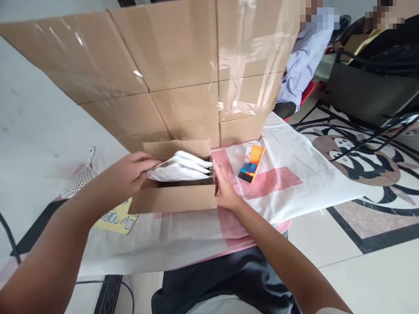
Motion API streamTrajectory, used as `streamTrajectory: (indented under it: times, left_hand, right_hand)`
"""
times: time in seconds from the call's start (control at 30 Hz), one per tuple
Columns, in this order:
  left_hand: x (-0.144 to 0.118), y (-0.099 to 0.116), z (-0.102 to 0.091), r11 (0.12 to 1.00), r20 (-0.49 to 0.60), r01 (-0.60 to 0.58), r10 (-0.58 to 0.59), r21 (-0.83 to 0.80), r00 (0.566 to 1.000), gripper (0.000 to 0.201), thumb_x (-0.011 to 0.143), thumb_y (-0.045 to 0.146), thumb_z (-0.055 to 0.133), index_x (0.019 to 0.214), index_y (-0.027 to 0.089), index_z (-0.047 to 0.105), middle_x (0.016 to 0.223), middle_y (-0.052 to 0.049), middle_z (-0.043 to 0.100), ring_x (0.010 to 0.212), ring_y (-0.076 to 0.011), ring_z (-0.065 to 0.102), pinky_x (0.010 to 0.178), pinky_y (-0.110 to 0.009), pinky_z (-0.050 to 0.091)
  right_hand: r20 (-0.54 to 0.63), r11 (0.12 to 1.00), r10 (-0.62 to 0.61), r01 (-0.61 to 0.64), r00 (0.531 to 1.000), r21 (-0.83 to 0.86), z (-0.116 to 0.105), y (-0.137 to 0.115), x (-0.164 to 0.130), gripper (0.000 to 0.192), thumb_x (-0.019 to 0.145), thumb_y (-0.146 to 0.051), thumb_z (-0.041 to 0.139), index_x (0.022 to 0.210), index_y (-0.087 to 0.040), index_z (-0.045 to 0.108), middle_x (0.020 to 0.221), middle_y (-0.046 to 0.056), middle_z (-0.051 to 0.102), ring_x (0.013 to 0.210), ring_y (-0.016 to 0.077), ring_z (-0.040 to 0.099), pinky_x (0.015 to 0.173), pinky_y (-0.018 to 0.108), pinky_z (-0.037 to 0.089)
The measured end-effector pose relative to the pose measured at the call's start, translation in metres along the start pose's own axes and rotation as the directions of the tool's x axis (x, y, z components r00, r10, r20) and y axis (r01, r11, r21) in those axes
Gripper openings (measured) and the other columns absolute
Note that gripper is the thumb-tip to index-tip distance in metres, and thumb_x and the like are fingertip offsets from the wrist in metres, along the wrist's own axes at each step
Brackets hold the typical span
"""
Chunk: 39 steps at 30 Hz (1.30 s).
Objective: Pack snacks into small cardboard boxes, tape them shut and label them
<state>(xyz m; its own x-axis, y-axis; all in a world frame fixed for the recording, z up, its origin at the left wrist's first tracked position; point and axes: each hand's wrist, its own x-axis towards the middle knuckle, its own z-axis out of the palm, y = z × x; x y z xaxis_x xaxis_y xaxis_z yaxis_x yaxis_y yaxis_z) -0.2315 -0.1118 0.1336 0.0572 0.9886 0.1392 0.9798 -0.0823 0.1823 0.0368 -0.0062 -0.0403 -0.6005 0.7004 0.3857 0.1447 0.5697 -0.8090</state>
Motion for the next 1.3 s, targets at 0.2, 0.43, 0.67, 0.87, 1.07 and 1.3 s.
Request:
streamTrajectory:
  times: [0.2, 0.43, 0.67, 0.87, 1.07, 1.3]
  left_hand:
    - [-0.006, 0.008, 0.006, 0.885, -0.031, 0.06, -0.051, 0.462, 0.998, 0.033, 0.089, 0.018, 0.037, 0.081, 0.025, 0.069, 0.094, -0.012, 0.068, 0.097, -0.0335, 0.059, 0.083, -0.051, 0.045]
    - [-0.015, 0.038, 0.003, 0.822, -0.043, 0.067, -0.052, 0.565, 0.998, 0.034, 0.084, 0.008, 0.041, 0.084, 0.025, 0.07, 0.09, -0.01, 0.07, 0.094, -0.0319, 0.062, 0.082, -0.046, 0.04]
    - [0.016, 0.03, 0.031, 0.948, 0.22, -0.143, 0.08, 0.285, 0.972, 0.034, 0.096, 0.028, 0.044, 0.103, 0.03, 0.078, 0.114, -0.005, 0.075, 0.113, -0.0296, 0.062, 0.09, -0.042, 0.043]
    - [0.009, 0.014, 0.021, 0.992, 0.085, -0.024, 0.013, 0.123, 0.996, 0.041, 0.099, 0.057, 0.045, 0.116, 0.034, 0.074, 0.131, -0.001, 0.072, 0.128, -0.0311, 0.059, 0.107, -0.047, 0.04]
    - [-0.019, -0.039, 0.043, 0.908, -0.079, 0.307, -0.341, -0.285, 0.937, 0.08, 0.086, 0.067, 0.059, 0.152, 0.025, 0.047, 0.157, -0.013, 0.049, 0.132, -0.0344, 0.058, 0.104, -0.046, 0.05]
    - [-0.027, -0.029, 0.038, 0.838, 0.192, 0.493, -0.457, -0.236, 0.869, 0.102, 0.076, 0.068, 0.07, 0.161, 0.03, 0.028, 0.152, -0.014, 0.055, 0.11, -0.0305, 0.07, 0.086, -0.037, 0.055]
  right_hand:
    - [-0.059, 0.993, -0.106, 0.108, 0.993, 0.042, 0.002, 0.004, 0.0, 0.127, 0.072, -0.05, 0.085, 0.167, -0.026, 0.005, 0.154, 0.017, 0.036, 0.147, 0.0363, 0.037, 0.123, 0.05, 0.034]
    - [-0.029, 0.988, -0.148, 0.15, 0.989, 0.047, 0.003, 0.003, -0.002, 0.127, 0.068, -0.032, 0.085, 0.167, -0.022, 0.007, 0.151, 0.018, 0.036, 0.144, 0.0339, 0.038, 0.124, 0.049, 0.031]
    - [-0.026, 0.986, -0.155, 0.156, 0.988, 0.058, -0.001, -0.002, -0.001, 0.132, 0.066, -0.028, 0.086, 0.167, -0.023, 0.002, 0.152, 0.018, 0.033, 0.149, 0.0347, 0.033, 0.124, 0.048, 0.032]
    - [-0.007, 0.977, -0.208, 0.208, 0.978, 0.04, -0.008, -0.001, -0.005, 0.127, 0.072, -0.039, 0.085, 0.167, -0.027, 0.002, 0.168, 0.017, 0.014, 0.159, 0.037, 0.015, 0.128, 0.053, 0.021]
    - [-0.068, 0.863, -0.156, 0.17, 0.985, 0.476, -0.015, -0.007, 0.006, 0.094, 0.097, -0.055, 0.058, 0.166, -0.04, -0.004, 0.175, 0.004, 0.013, 0.16, 0.0272, 0.02, 0.129, 0.053, 0.019]
    - [-0.204, 0.821, -0.038, 0.147, 0.978, 0.552, -0.003, -0.034, 0.044, 0.089, 0.092, -0.061, 0.062, 0.165, -0.035, 0.018, 0.161, 0.005, 0.039, 0.153, 0.0253, 0.033, 0.128, 0.048, 0.022]
